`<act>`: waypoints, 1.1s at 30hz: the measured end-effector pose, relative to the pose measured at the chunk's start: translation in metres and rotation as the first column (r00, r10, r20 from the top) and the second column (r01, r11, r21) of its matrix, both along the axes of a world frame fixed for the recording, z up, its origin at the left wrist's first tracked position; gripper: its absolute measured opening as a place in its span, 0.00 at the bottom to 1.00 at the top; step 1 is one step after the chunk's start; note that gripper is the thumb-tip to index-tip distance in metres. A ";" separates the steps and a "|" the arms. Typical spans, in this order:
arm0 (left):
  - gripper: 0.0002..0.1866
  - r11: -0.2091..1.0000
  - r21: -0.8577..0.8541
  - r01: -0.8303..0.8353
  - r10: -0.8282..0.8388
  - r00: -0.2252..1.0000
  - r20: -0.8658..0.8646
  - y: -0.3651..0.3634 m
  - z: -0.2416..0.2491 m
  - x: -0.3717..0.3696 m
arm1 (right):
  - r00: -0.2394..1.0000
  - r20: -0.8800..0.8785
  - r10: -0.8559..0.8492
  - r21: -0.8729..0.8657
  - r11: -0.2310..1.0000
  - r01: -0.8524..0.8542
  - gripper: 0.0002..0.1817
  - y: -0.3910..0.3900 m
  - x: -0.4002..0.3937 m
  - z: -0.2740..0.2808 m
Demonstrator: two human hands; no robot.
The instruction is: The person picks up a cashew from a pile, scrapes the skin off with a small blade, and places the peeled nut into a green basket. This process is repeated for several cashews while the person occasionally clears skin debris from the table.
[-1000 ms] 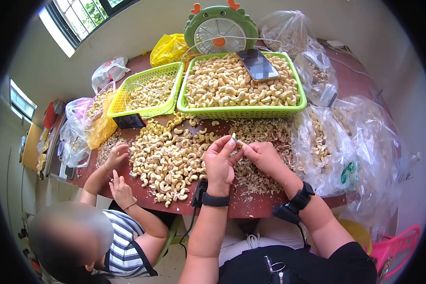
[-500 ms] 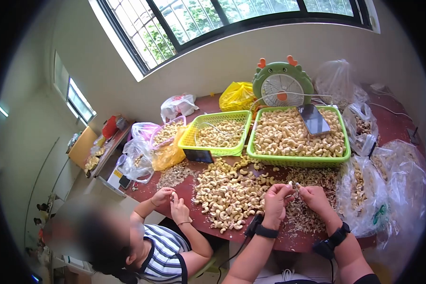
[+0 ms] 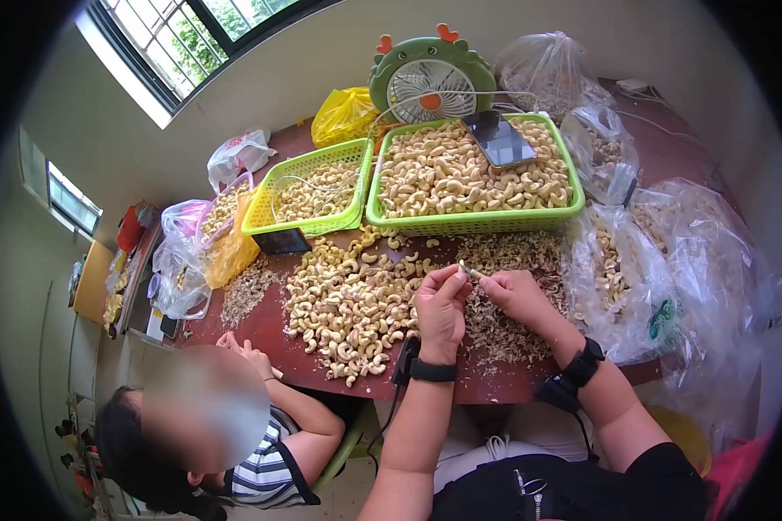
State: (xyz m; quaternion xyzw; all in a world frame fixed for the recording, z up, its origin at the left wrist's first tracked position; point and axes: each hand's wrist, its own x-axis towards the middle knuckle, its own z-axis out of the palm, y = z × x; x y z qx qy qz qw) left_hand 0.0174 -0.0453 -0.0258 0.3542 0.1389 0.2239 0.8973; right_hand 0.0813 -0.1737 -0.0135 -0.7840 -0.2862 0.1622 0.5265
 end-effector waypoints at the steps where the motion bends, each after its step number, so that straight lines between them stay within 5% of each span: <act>1: 0.07 1.000 -0.002 0.009 -0.009 1.000 -0.002 0.000 0.000 0.000 | 1.000 0.006 0.009 -0.006 1.000 -0.009 0.20 0.000 0.000 0.001; 11: 0.04 1.000 0.006 0.026 -0.026 1.000 -0.012 0.001 0.000 -0.002 | 0.999 -0.032 -0.033 -0.057 0.998 0.031 0.21 -0.001 0.006 -0.002; 19: 0.12 0.997 -0.060 0.047 -0.047 0.999 0.000 -0.003 0.013 -0.001 | 0.999 -0.022 -0.049 -0.008 0.999 0.049 0.22 -0.002 0.007 0.004; 33: 0.07 0.995 -0.066 0.081 -0.080 0.996 0.027 -0.003 0.002 -0.006 | 0.997 -0.056 -0.058 0.032 0.998 0.059 0.20 -0.003 0.003 -0.007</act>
